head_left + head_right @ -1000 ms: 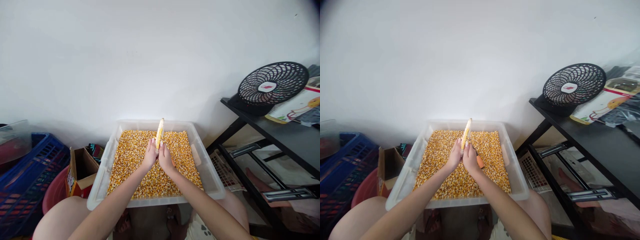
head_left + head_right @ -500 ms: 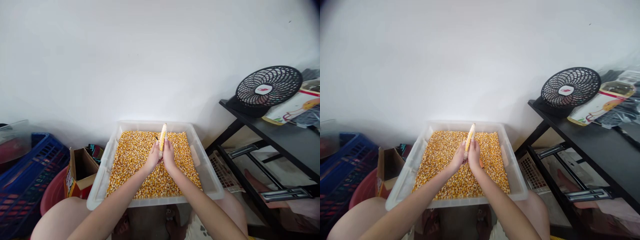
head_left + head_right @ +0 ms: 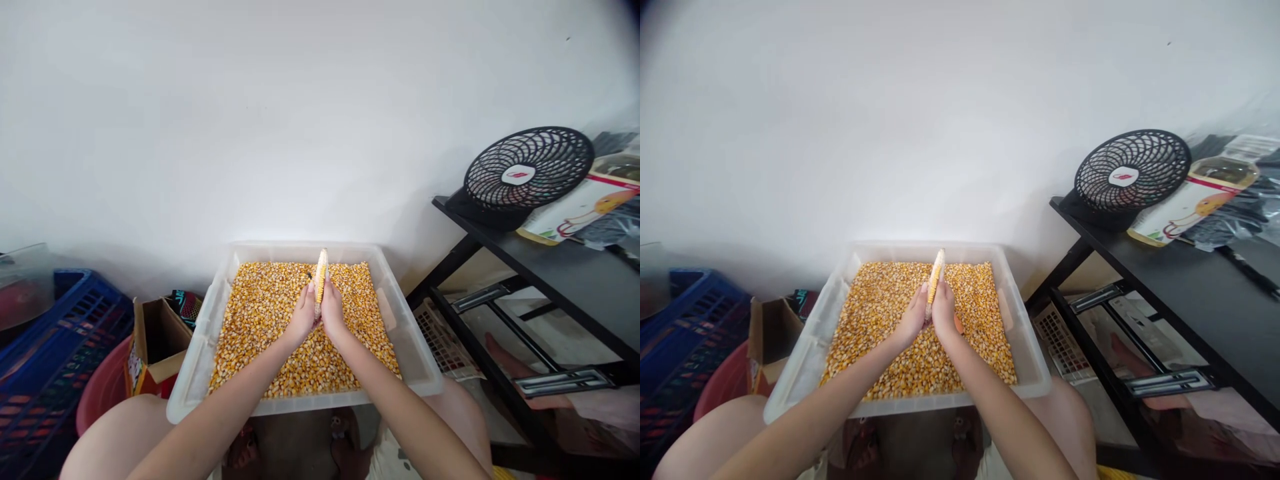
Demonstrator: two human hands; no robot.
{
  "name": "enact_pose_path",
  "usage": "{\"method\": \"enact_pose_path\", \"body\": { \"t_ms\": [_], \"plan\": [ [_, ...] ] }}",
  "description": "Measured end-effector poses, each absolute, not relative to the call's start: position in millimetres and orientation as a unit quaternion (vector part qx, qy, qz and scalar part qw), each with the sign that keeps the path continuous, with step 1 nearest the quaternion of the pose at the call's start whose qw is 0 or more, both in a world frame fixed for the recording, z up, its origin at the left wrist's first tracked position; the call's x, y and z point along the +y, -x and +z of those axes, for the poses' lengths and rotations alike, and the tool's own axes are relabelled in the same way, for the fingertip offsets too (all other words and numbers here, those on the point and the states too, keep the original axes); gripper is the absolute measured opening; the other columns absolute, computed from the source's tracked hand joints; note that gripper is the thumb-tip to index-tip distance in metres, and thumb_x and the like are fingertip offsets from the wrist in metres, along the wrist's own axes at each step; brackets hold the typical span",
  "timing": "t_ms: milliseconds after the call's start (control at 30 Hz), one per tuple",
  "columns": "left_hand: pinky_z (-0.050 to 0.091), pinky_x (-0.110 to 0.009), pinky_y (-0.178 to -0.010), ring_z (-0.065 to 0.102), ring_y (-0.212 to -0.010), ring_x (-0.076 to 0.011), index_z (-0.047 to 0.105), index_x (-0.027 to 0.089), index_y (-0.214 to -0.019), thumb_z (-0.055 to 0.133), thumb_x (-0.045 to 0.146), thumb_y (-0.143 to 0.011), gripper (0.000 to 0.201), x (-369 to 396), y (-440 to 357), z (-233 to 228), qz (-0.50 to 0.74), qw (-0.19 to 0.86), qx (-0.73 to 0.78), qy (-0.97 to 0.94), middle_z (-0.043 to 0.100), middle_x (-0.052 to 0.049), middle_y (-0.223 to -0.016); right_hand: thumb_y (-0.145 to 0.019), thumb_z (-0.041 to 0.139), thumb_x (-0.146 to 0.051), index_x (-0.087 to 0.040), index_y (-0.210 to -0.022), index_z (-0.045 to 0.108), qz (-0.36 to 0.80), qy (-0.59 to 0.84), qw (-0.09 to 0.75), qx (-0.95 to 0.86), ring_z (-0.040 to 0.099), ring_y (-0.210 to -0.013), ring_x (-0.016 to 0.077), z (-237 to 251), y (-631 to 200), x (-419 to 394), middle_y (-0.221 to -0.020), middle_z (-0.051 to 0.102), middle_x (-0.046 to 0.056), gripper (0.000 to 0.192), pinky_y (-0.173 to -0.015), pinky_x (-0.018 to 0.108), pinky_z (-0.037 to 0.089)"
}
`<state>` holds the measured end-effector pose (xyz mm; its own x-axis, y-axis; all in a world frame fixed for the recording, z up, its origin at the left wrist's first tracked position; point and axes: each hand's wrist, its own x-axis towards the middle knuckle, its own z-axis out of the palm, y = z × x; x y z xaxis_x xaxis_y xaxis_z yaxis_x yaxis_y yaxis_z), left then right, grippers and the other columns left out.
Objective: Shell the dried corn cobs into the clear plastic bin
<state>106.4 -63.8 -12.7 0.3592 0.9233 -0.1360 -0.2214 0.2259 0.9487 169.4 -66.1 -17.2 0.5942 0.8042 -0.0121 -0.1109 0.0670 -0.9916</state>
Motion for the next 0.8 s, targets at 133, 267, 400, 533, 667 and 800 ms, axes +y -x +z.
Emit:
{"method": "enact_pose_path", "body": {
  "t_ms": [133, 267, 400, 533, 667, 800],
  "plan": [
    [0.041, -0.021, -0.053, 0.049, -0.057, -0.0110, 0.054, 0.016, -0.096, 0.045, 0.057, -0.078, 0.045, -66.3, -105.4, -11.2, 0.429, 0.668, 0.385, -0.471, 0.054, 0.000, -0.067, -0.081, 0.036, -0.047, -0.019, -0.073, 0.055, 0.320, 0.612, 0.665, -0.284, 0.055, -0.064, 0.0152, -22.3, -170.1, -65.4, -0.070, 0.061, 0.003, 0.035, -0.060, 0.026, 0.043],
    [0.032, -0.021, -0.039, 0.038, -0.040, -0.0085, 0.053, 0.017, -0.098, 0.039, 0.061, -0.079, 0.050, -66.7, -105.3, -11.6, 0.397, 0.679, 0.410, -0.461, 0.044, 0.005, -0.052, -0.082, 0.034, -0.047, -0.020, -0.067, 0.052, 0.314, 0.624, 0.660, -0.277, 0.053, -0.059, 0.0152, -26.4, -171.5, -63.7, -0.064, 0.058, 0.001, 0.035, -0.057, 0.027, 0.042],
    [0.032, -0.020, -0.038, 0.043, -0.041, -0.0092, 0.051, 0.018, -0.100, 0.041, 0.063, -0.077, 0.051, -60.1, -105.4, -10.6, 0.381, 0.709, 0.405, -0.434, 0.049, 0.003, -0.058, -0.083, 0.034, -0.048, -0.021, -0.067, 0.051, 0.322, 0.616, 0.649, -0.309, 0.050, -0.055, 0.0144, -27.2, -171.3, -62.1, -0.060, 0.055, -0.001, 0.036, -0.054, 0.026, 0.040],
    [0.033, -0.020, -0.039, 0.045, -0.043, -0.0092, 0.053, 0.017, -0.086, 0.041, 0.066, -0.075, 0.052, -53.4, -102.2, -7.4, 0.379, 0.722, 0.404, -0.414, 0.051, 0.001, -0.060, -0.083, 0.036, -0.050, -0.020, -0.068, 0.052, 0.296, 0.615, 0.641, -0.351, 0.050, -0.061, 0.0144, -23.5, -172.0, -62.7, -0.064, 0.054, 0.000, 0.037, -0.058, 0.025, 0.039],
    [0.028, -0.020, -0.038, 0.039, -0.040, -0.0087, 0.052, 0.016, -0.071, 0.040, 0.065, -0.076, 0.050, -52.9, -98.1, -5.5, 0.399, 0.675, 0.423, -0.454, 0.043, 0.003, -0.051, -0.081, 0.040, -0.052, -0.018, -0.067, 0.051, 0.259, 0.609, 0.661, -0.353, 0.049, -0.069, 0.0143, -15.4, -176.7, -63.7, -0.068, 0.054, 0.001, 0.039, -0.064, 0.025, 0.039],
    [0.031, -0.020, -0.045, 0.042, -0.049, -0.0104, 0.058, 0.017, -0.075, 0.044, 0.057, -0.078, 0.043, -53.6, -97.3, -9.1, 0.438, 0.573, 0.419, -0.552, 0.047, 0.002, -0.055, -0.079, 0.043, -0.052, -0.017, -0.076, 0.052, 0.300, 0.572, 0.685, -0.337, 0.049, -0.064, 0.0125, -11.4, -180.2, -64.8, -0.070, 0.054, 0.000, 0.036, -0.060, 0.024, 0.039]
  ]
}}
